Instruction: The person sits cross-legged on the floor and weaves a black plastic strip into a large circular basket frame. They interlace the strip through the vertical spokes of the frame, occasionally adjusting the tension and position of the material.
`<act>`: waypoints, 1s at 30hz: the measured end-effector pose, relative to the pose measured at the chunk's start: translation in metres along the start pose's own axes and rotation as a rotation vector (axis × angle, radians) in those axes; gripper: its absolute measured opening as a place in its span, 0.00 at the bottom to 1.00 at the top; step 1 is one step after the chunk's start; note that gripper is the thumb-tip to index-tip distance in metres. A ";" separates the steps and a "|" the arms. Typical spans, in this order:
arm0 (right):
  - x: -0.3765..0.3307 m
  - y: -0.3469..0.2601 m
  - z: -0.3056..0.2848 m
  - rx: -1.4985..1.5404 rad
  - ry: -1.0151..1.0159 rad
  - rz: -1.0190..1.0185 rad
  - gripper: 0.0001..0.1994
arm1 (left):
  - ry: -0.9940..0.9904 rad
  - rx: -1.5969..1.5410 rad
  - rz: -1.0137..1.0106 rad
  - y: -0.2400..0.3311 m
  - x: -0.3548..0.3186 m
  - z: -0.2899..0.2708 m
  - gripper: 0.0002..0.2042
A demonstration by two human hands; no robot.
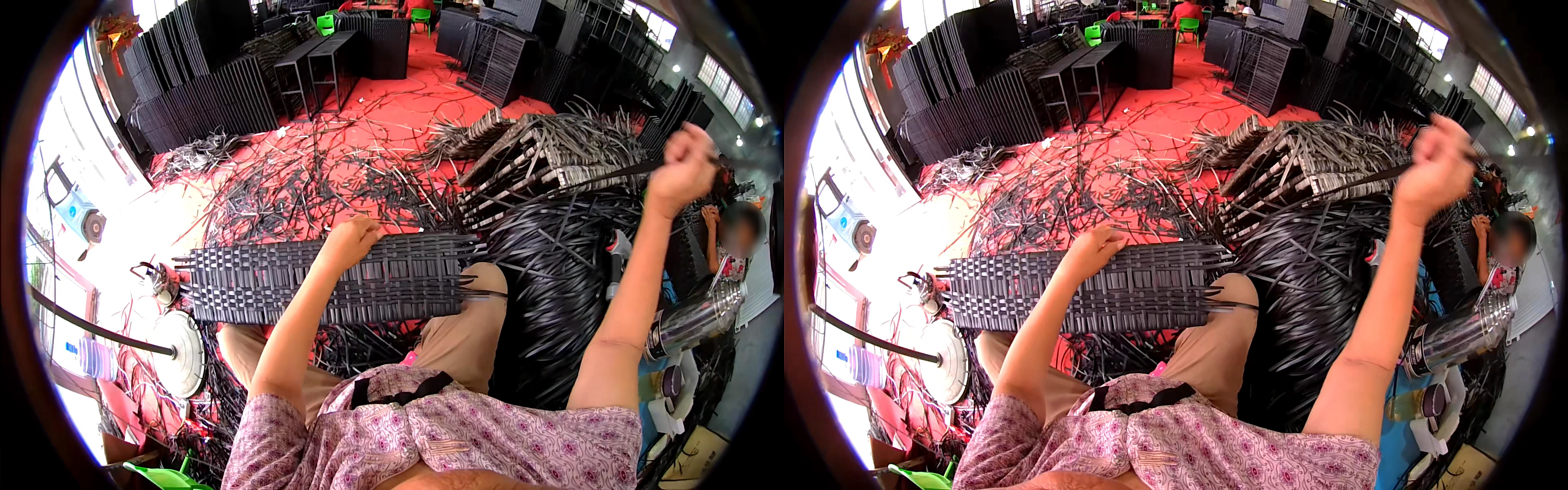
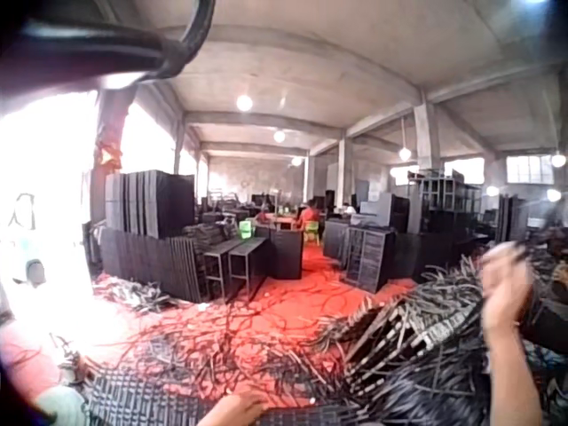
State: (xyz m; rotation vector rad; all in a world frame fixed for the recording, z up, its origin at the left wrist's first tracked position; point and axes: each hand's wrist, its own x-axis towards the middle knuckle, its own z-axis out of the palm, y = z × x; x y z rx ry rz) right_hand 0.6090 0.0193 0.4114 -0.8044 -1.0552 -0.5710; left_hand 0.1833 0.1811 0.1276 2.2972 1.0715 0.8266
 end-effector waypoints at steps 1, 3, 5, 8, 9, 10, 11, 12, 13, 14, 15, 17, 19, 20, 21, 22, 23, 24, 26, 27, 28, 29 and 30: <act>-0.016 0.000 0.017 -0.114 -0.172 -0.141 0.13 | 0.042 -0.054 0.003 0.010 -0.002 -0.009 0.13; -0.074 -0.008 0.061 -0.066 -0.622 -0.424 0.08 | 0.132 -0.149 -0.018 0.039 -0.017 -0.028 0.11; -0.146 -0.034 0.088 -0.129 -0.940 -0.386 0.05 | 0.230 -0.400 -0.105 0.058 -0.030 -0.034 0.10; -0.233 -0.053 0.101 -0.125 -1.149 -0.387 0.08 | 0.260 -0.965 -0.122 0.085 -0.060 -0.043 0.28; -0.253 -0.060 0.099 -0.146 -1.201 -0.396 0.10 | 0.289 -0.978 -0.167 0.096 -0.073 -0.044 0.29; -0.264 -0.072 0.098 -0.188 -1.248 -0.420 0.10 | 0.278 -0.982 -0.195 0.097 -0.088 -0.045 0.29; -0.273 -0.077 0.093 -0.181 -1.257 -0.424 0.11 | 0.264 -0.990 -0.204 0.094 -0.099 -0.042 0.29; -0.278 -0.083 0.089 -0.172 -1.293 -0.423 0.11 | 0.272 -1.001 -0.250 0.090 -0.110 -0.039 0.28; -0.285 -0.088 0.084 -0.165 -1.329 -0.422 0.11 | 0.278 -1.012 -0.295 0.086 -0.122 -0.035 0.28; -0.290 -0.089 0.080 -0.174 -1.378 -0.412 0.10 | 0.285 -1.027 -0.321 0.082 -0.127 -0.031 0.27; -0.296 -0.089 0.073 -0.184 -1.425 -0.401 0.10 | 0.287 -1.074 -0.344 0.079 -0.133 -0.025 0.25; -0.303 -0.093 0.063 -0.202 -1.481 -0.372 0.10 | 0.289 -1.168 -0.382 0.070 -0.145 -0.011 0.22; -0.305 -0.097 0.054 -0.216 -1.496 -0.337 0.10 | 0.325 -1.228 -0.405 0.068 -0.150 0.002 0.19; -0.304 -0.098 0.052 -0.188 -1.521 -0.270 0.10 | 0.326 -1.245 -0.420 0.066 -0.151 0.005 0.19; -0.304 -0.101 0.048 -0.152 -1.510 -0.236 0.11 | 0.326 -1.262 -0.436 0.064 -0.153 0.007 0.19; -0.305 -0.103 0.044 -0.116 -1.499 -0.203 0.12 | 0.308 -1.222 -0.456 0.063 -0.156 0.010 0.21; -0.306 -0.105 0.041 -0.083 -1.484 -0.168 0.14 | 0.320 -1.204 -0.450 0.063 -0.158 0.012 0.22; -0.311 -0.105 0.038 -0.046 -1.465 -0.106 0.13 | 0.331 -1.186 -0.445 0.064 -0.159 0.013 0.22; -0.321 -0.107 0.031 -0.060 -1.463 -0.013 0.12 | 0.351 -1.130 -0.427 0.064 -0.165 0.016 0.24; -0.325 -0.108 0.028 -0.068 -1.463 0.034 0.12 | 0.358 -1.092 -0.415 0.064 -0.167 0.017 0.25; -0.328 -0.111 0.026 -0.102 -1.480 0.067 0.12 | 0.364 -1.055 -0.404 0.064 -0.170 0.018 0.26; -0.332 -0.112 0.024 -0.092 -1.490 0.100 0.12 | 0.370 -1.016 -0.395 0.063 -0.174 0.020 0.26; -0.337 -0.112 0.021 -0.082 -1.499 0.133 0.12 | 0.353 -0.990 -0.389 0.057 -0.178 0.025 0.26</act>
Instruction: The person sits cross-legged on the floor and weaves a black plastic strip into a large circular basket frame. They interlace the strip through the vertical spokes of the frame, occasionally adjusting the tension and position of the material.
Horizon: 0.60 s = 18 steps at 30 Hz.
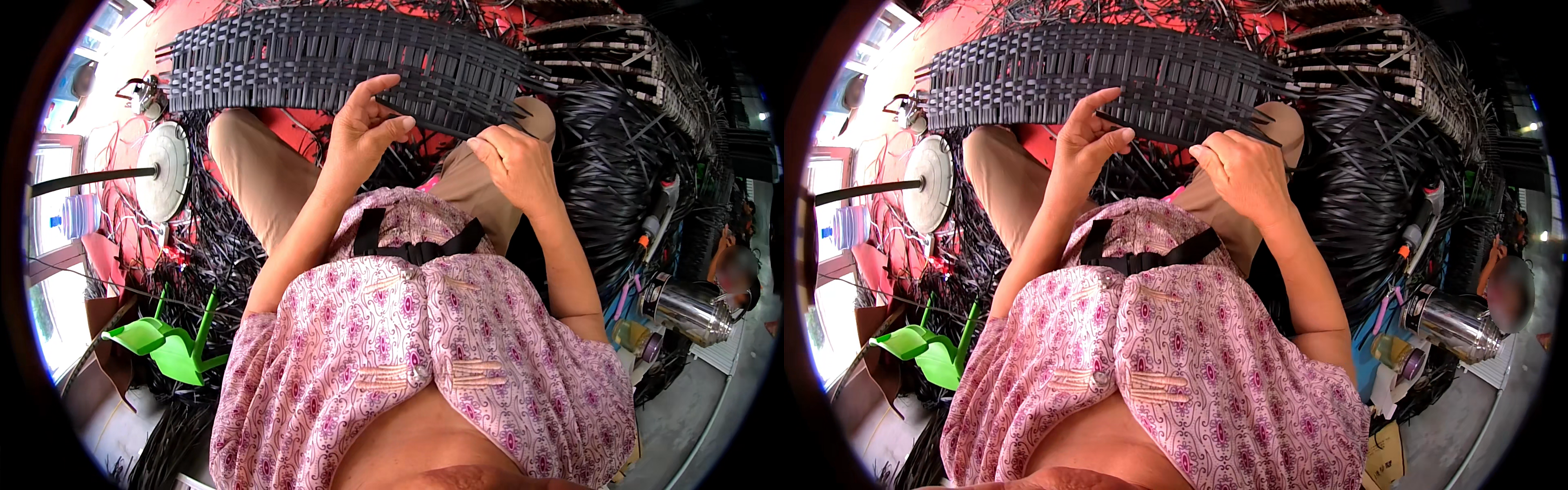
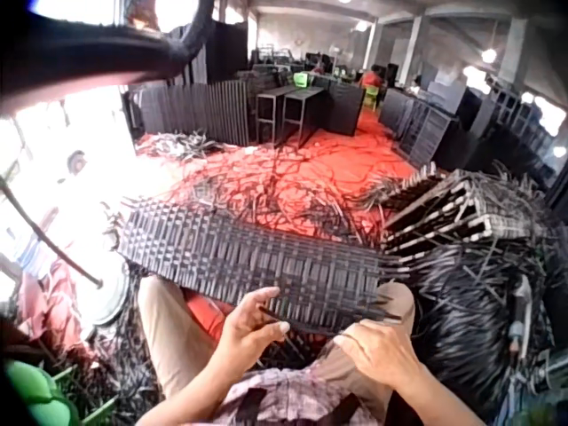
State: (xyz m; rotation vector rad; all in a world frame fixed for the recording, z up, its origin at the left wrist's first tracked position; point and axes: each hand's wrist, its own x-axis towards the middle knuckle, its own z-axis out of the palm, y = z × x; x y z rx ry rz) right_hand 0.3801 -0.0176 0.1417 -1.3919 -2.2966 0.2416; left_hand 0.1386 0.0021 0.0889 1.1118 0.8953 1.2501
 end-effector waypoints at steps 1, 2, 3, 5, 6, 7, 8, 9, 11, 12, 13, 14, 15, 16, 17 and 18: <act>-0.003 0.000 0.004 0.026 -0.012 0.017 0.12 | -0.002 0.021 -0.006 -0.005 -0.003 -0.002 0.25; -0.005 -0.001 0.007 0.035 -0.010 0.020 0.12 | -0.006 0.043 -0.011 -0.009 -0.007 -0.004 0.24; -0.008 -0.002 0.009 0.045 -0.008 0.023 0.12 | -0.011 0.065 -0.015 -0.012 -0.010 -0.006 0.23; -0.012 -0.005 0.014 0.060 -0.010 0.038 0.11 | 0.014 0.094 -0.055 -0.022 -0.017 -0.010 0.17; -0.014 -0.007 0.014 0.066 -0.014 0.049 0.11 | 0.037 0.111 -0.078 -0.027 -0.020 -0.012 0.16; -0.015 -0.009 0.015 0.071 -0.018 0.060 0.11 | 0.059 0.128 -0.102 -0.030 -0.023 -0.015 0.15; -0.017 -0.011 0.016 0.089 -0.022 0.066 0.10 | 0.050 0.102 -0.155 -0.028 -0.025 -0.015 0.12; -0.019 -0.013 0.018 0.107 -0.026 0.072 0.10 | 0.044 0.132 -0.162 -0.031 -0.028 -0.017 0.12; -0.023 -0.013 0.021 0.135 -0.029 0.086 0.10 | 0.029 0.189 -0.171 -0.039 -0.033 -0.020 0.11; -0.026 -0.012 0.023 0.146 -0.028 0.095 0.10 | 0.024 0.203 -0.178 -0.039 -0.036 -0.019 0.10; -0.028 -0.012 0.025 0.157 -0.027 0.103 0.10 | 0.010 0.211 -0.161 -0.038 -0.035 -0.019 0.09; -0.031 -0.011 0.027 0.168 -0.042 0.116 0.10 | -0.005 0.217 -0.145 -0.039 -0.035 -0.019 0.09; -0.034 -0.009 0.030 0.178 -0.057 0.128 0.10 | -0.019 0.224 -0.129 -0.039 -0.035 -0.019 0.09; -0.037 -0.009 0.032 0.189 -0.072 0.141 0.10 | -0.030 0.193 -0.147 -0.039 -0.035 -0.020 0.09; -0.038 -0.009 0.032 0.267 -0.098 0.193 0.10 | -0.043 0.181 -0.161 -0.040 -0.035 -0.021 0.09; -0.039 -0.009 0.033 0.345 -0.124 0.245 0.11 | -0.055 0.170 -0.175 -0.041 -0.034 -0.022 0.09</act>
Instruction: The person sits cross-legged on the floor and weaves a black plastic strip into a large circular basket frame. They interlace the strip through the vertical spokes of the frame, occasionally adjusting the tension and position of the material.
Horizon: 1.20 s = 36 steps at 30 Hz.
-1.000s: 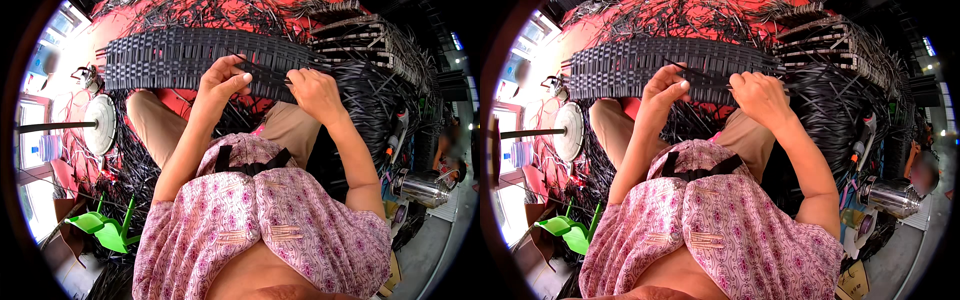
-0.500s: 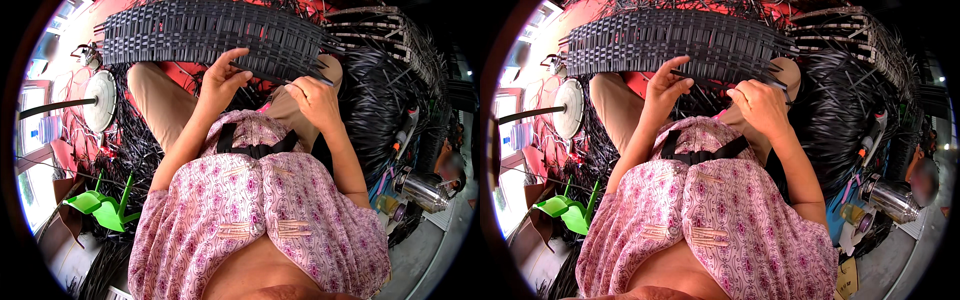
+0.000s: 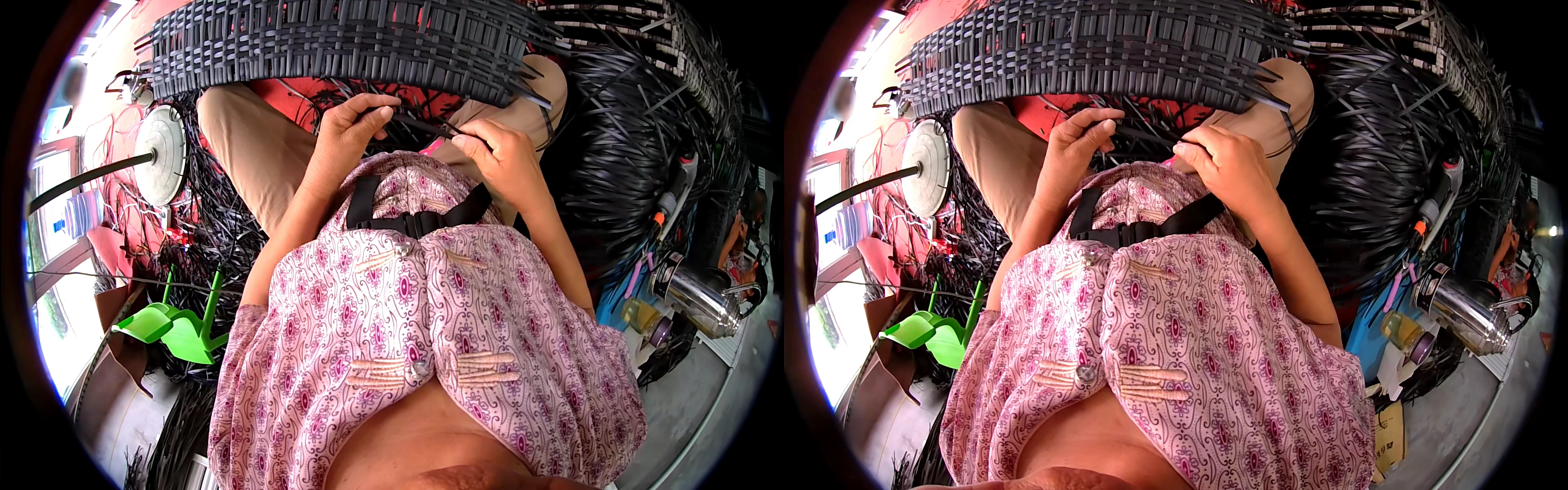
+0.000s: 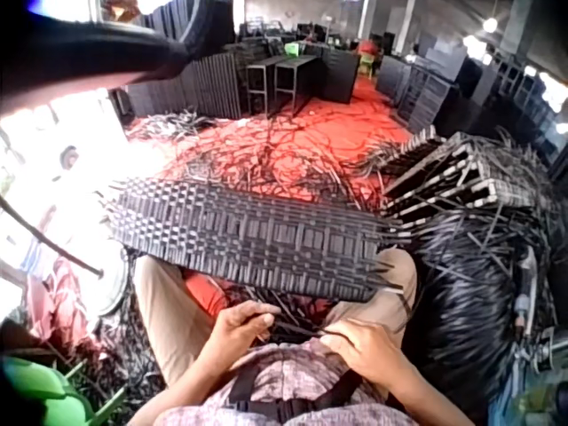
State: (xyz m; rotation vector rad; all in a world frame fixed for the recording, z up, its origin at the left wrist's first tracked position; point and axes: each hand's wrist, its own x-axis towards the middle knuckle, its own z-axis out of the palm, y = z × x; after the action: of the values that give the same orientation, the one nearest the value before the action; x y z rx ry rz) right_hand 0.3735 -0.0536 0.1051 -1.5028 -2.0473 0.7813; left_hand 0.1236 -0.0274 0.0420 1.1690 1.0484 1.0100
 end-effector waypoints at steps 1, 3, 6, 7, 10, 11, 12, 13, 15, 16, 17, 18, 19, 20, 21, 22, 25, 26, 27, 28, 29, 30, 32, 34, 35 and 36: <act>-0.001 0.000 0.001 0.079 -0.027 0.052 0.11 | -0.014 -0.010 -0.012 0.000 0.000 0.000 0.09; 0.000 0.002 0.006 0.153 -0.038 0.076 0.12 | -0.064 -0.016 -0.036 0.005 -0.003 0.003 0.09; 0.002 0.007 0.021 0.339 -0.041 0.119 0.13 | -0.160 -0.028 -0.018 0.007 -0.005 0.007 0.09; 0.002 0.008 0.026 0.414 -0.039 0.134 0.14 | -0.164 -0.036 -0.031 0.009 -0.006 0.008 0.09; 0.004 0.009 0.033 0.688 -0.083 0.299 0.13 | -0.160 -0.064 -0.068 0.013 -0.008 0.008 0.10; 0.003 0.010 0.035 0.737 -0.083 0.304 0.13 | -0.155 -0.079 -0.083 0.014 -0.009 0.008 0.10; 0.003 0.010 0.036 0.698 -0.071 0.276 0.12 | -0.150 -0.094 -0.098 0.014 -0.010 0.008 0.11; 0.002 0.011 0.036 0.658 -0.058 0.247 0.11 | -0.148 -0.125 -0.106 0.012 -0.011 0.007 0.12; 0.001 0.013 0.036 0.598 -0.035 0.188 0.10 | -0.140 -0.183 -0.123 0.006 -0.010 0.007 0.14; 0.002 0.013 0.036 0.576 -0.024 0.158 0.10 | -0.152 -0.203 -0.113 0.006 -0.010 0.006 0.16; 0.002 0.014 0.035 0.555 -0.011 0.130 0.10 | -0.148 -0.206 -0.113 0.006 -0.010 0.006 0.16; 0.001 0.014 0.034 0.543 -0.011 0.142 0.09 | -0.144 -0.208 -0.114 0.007 -0.010 0.006 0.16; 0.001 0.015 0.032 0.531 -0.011 0.153 0.09 | -0.140 -0.211 -0.115 0.006 -0.010 0.006 0.16; 0.000 0.015 0.031 0.519 -0.012 0.162 0.09 | -0.142 -0.220 -0.104 0.006 -0.010 0.006 0.16; -0.001 0.016 0.031 0.499 0.000 0.191 0.09 | -0.143 -0.229 -0.093 0.005 -0.010 0.006 0.17; -0.001 0.017 0.030 0.479 0.013 0.219 0.09 | -0.145 -0.237 -0.082 0.005 -0.010 0.006 0.17; -0.001 0.016 0.025 0.419 0.008 0.267 0.09 | -0.167 -0.292 -0.085 0.006 -0.010 0.006 0.17; -0.001 0.016 0.022 0.398 0.003 0.278 0.09 | -0.158 -0.280 -0.089 0.006 -0.010 0.007 0.16; -0.002 0.017 0.024 0.443 -0.069 0.286 0.09 | -0.150 -0.268 -0.093 0.007 -0.009 0.008 0.15; -0.004 0.017 0.028 0.488 -0.140 0.294 0.10 | -0.142 -0.255 -0.096 0.007 -0.009 0.009 0.14; -0.005 0.017 0.028 0.524 -0.204 0.300 0.11 | -0.132 -0.176 -0.096 0.005 -0.008 0.011 0.13; -0.004 0.011 0.024 0.554 -0.249 0.340 0.11 | -0.121 -0.096 -0.095 0.001 -0.007 0.010 0.12; -0.008 0.012 0.024 0.551 -0.244 0.313 0.12 | -0.105 -0.011 -0.091 -0.005 -0.006 0.010 0.08; -0.007 0.005 0.021 0.481 -0.240 0.286 0.13 | -0.089 -0.029 -0.105 -0.007 -0.005 0.012 0.06; -0.008 0.008 0.024 0.402 -0.199 0.200 0.12 | -0.083 -0.036 -0.113 -0.009 -0.005 0.012 0.05; -0.009 0.013 0.028 0.321 -0.158 0.115 0.11 | -0.073 0.077 -0.006 -0.013 -0.005 0.011 0.03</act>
State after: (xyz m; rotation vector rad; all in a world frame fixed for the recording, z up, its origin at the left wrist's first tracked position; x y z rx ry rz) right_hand 0.3660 -0.0642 0.0751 -1.4209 -1.8441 1.2441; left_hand 0.1341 -0.0359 0.0307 1.2556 1.0396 0.9228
